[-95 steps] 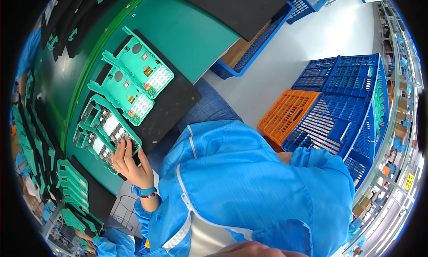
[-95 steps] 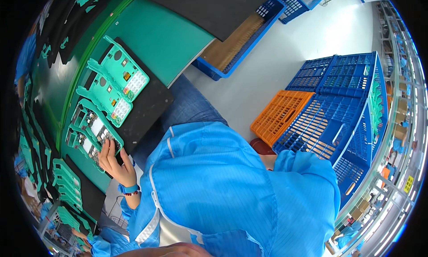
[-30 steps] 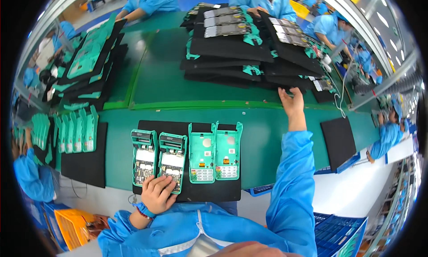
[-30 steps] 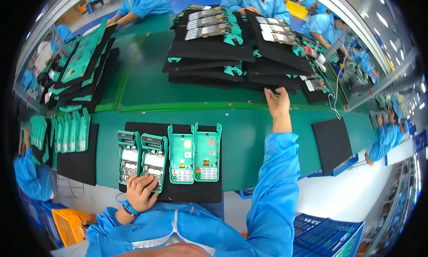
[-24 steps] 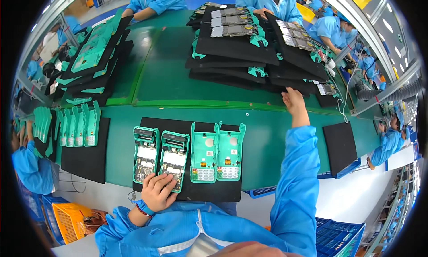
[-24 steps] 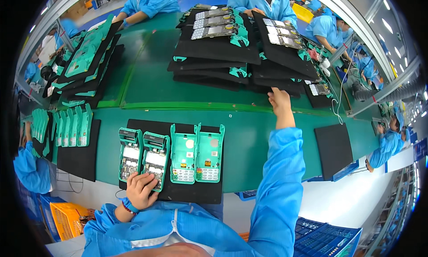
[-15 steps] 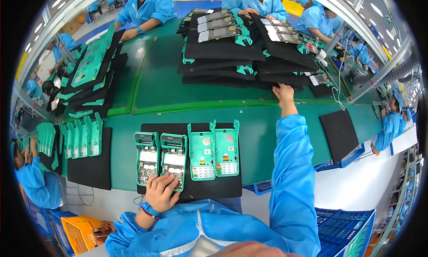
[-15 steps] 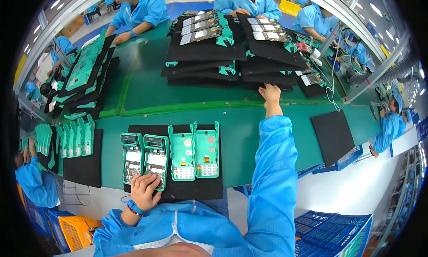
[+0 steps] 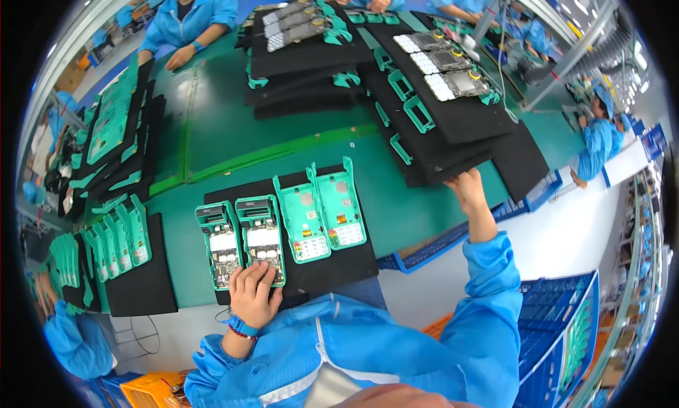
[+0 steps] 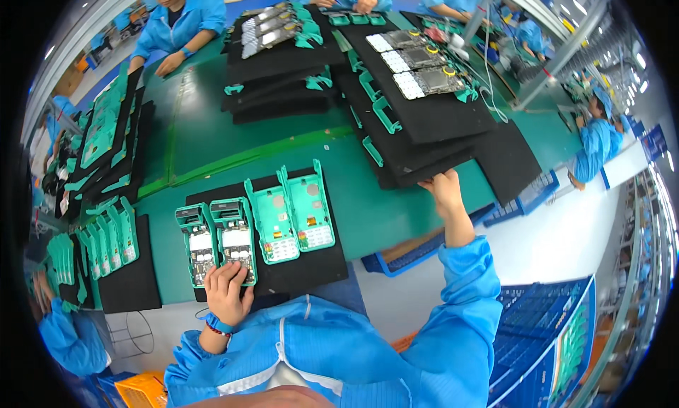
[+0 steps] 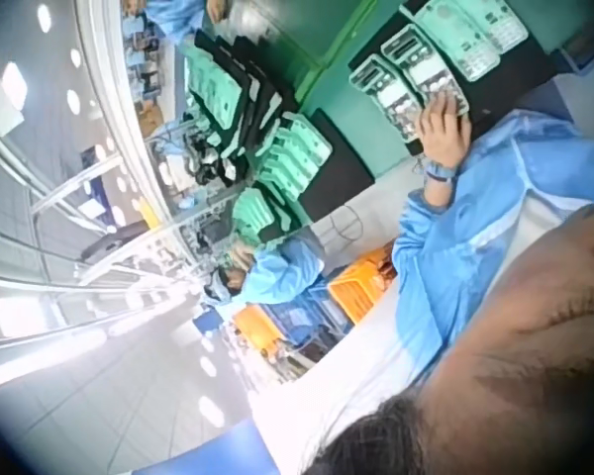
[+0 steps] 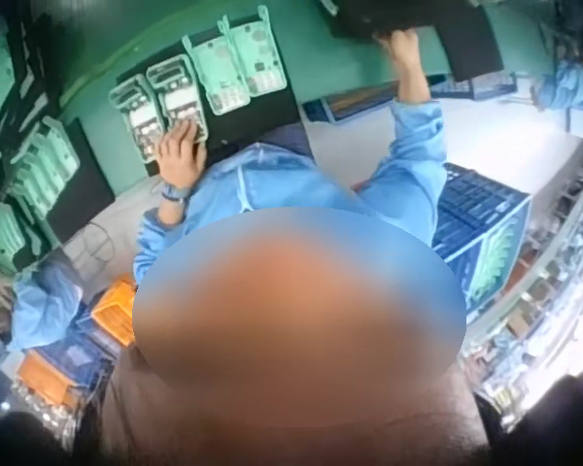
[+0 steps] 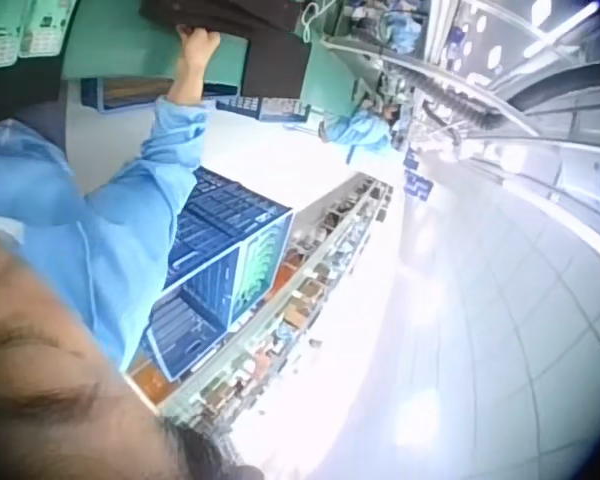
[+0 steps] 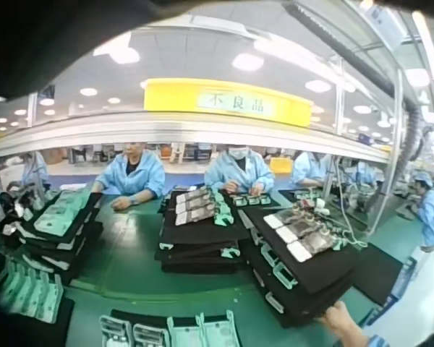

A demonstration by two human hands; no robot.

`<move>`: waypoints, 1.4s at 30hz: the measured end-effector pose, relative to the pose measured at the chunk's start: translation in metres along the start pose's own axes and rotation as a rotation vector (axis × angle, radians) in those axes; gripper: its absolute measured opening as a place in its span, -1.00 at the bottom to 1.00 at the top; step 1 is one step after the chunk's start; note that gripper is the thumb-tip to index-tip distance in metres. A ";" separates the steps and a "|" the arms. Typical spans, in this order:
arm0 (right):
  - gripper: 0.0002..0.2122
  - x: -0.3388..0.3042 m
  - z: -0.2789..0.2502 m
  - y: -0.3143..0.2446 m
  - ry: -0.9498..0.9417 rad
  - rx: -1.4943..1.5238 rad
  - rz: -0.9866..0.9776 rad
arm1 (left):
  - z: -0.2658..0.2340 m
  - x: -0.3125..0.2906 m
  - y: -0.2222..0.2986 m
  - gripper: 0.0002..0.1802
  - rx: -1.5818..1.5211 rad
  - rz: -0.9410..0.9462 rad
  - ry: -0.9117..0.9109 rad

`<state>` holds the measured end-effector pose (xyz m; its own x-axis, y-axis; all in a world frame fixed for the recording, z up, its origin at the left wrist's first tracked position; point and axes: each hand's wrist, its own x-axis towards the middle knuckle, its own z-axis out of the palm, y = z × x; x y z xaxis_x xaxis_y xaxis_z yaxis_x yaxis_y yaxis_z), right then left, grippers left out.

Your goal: Assembling circuit boards and internal components into handheld device housings on a factory assembly line.

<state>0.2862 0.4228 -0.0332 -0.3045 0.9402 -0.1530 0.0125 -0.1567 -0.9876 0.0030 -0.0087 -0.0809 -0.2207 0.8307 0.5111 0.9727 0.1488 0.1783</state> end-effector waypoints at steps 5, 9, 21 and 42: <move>-0.74 -0.057 -0.027 0.020 0.014 -0.003 0.034 | -0.001 -0.001 0.004 -0.56 -0.004 -0.007 -0.005; -0.71 -0.086 -0.045 0.042 0.048 0.000 0.054 | -0.002 0.000 0.005 -0.56 -0.008 -0.004 -0.008; -0.73 -0.143 -0.051 -0.012 -0.208 -0.847 0.361 | -0.004 0.003 0.005 -0.55 -0.082 -0.039 -0.013; -0.51 -0.078 -0.081 -0.102 -0.446 0.300 0.131 | -0.133 0.074 0.137 -0.90 -0.881 0.103 0.386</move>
<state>0.3857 0.3896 0.0764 -0.6936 0.6977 -0.1793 -0.1746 -0.4043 -0.8978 0.1109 0.0019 0.0928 -0.2989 0.5600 0.7727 0.6205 -0.5010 0.6032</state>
